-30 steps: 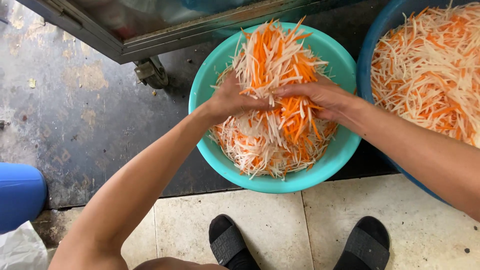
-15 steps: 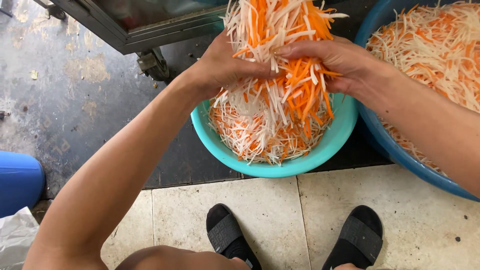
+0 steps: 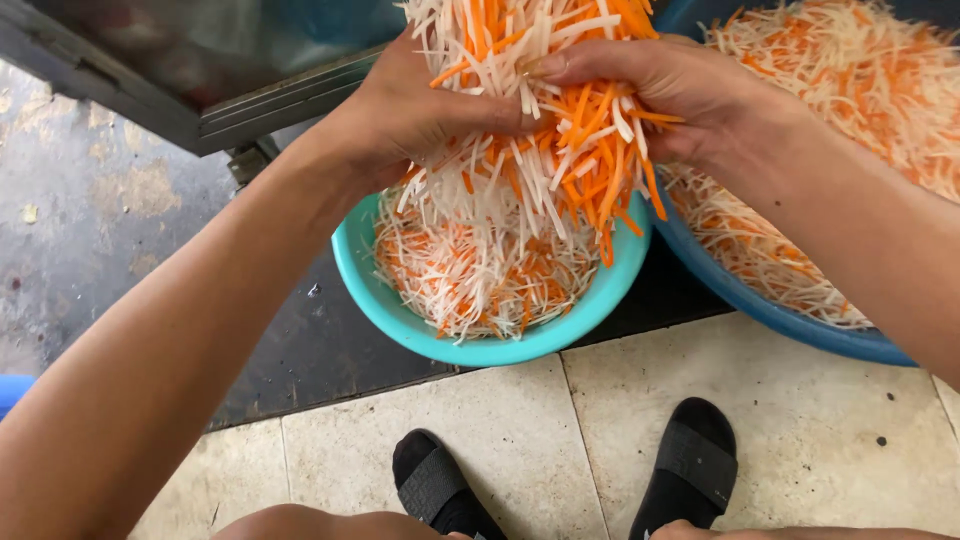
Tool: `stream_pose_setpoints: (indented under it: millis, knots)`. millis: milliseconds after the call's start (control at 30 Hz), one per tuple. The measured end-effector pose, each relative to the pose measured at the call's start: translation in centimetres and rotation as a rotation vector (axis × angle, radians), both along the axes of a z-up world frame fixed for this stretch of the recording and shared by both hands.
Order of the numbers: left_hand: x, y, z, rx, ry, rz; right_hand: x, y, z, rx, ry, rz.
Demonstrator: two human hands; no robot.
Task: Wiping a counter, scraping dough in a mixer, and hand-mixing shredded vegetables in basins.
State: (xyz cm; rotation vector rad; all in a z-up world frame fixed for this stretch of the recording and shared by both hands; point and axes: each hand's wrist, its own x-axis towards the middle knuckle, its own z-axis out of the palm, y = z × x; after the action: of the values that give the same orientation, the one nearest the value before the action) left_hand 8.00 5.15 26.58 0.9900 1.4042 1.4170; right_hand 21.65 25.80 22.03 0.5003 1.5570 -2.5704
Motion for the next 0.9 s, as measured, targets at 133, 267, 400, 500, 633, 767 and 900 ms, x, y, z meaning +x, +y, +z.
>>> stream_pose_setpoints:
  millis: [133, 267, 400, 500, 633, 767, 900]
  knots:
    - [2.5, 6.2, 1.5, -0.047, 0.03, -0.084, 4.6, 5.8, 0.9, 0.051, 0.057, -0.102]
    - [6.8, 14.6, 0.1, -0.005, 0.001, -0.186, 11.7, 11.9, 2.0, 0.118, 0.12, -0.191]
    - [11.4, 22.2, -4.5, 0.085, -0.039, -0.287, 18.1, 17.9, 0.3, 0.265, -0.127, -0.404]
    - [13.1, 25.9, -9.1, -0.067, -0.002, -0.289, 19.9, 22.1, -2.7, 0.382, -0.298, -0.378]
    - [12.9, 27.6, -13.5, -0.609, -0.005, -0.054, 20.7, 24.6, -4.9, 0.786, -0.632, -0.324]
    - [12.8, 26.4, -12.4, -0.668, 0.446, -0.101, 22.3, 23.2, -4.7, 0.917, -0.581, -0.302]
    - [15.9, 25.4, -15.6, -0.208, 1.165, -0.182, 21.3, 19.3, -8.0, 1.608, -0.448, 0.062]
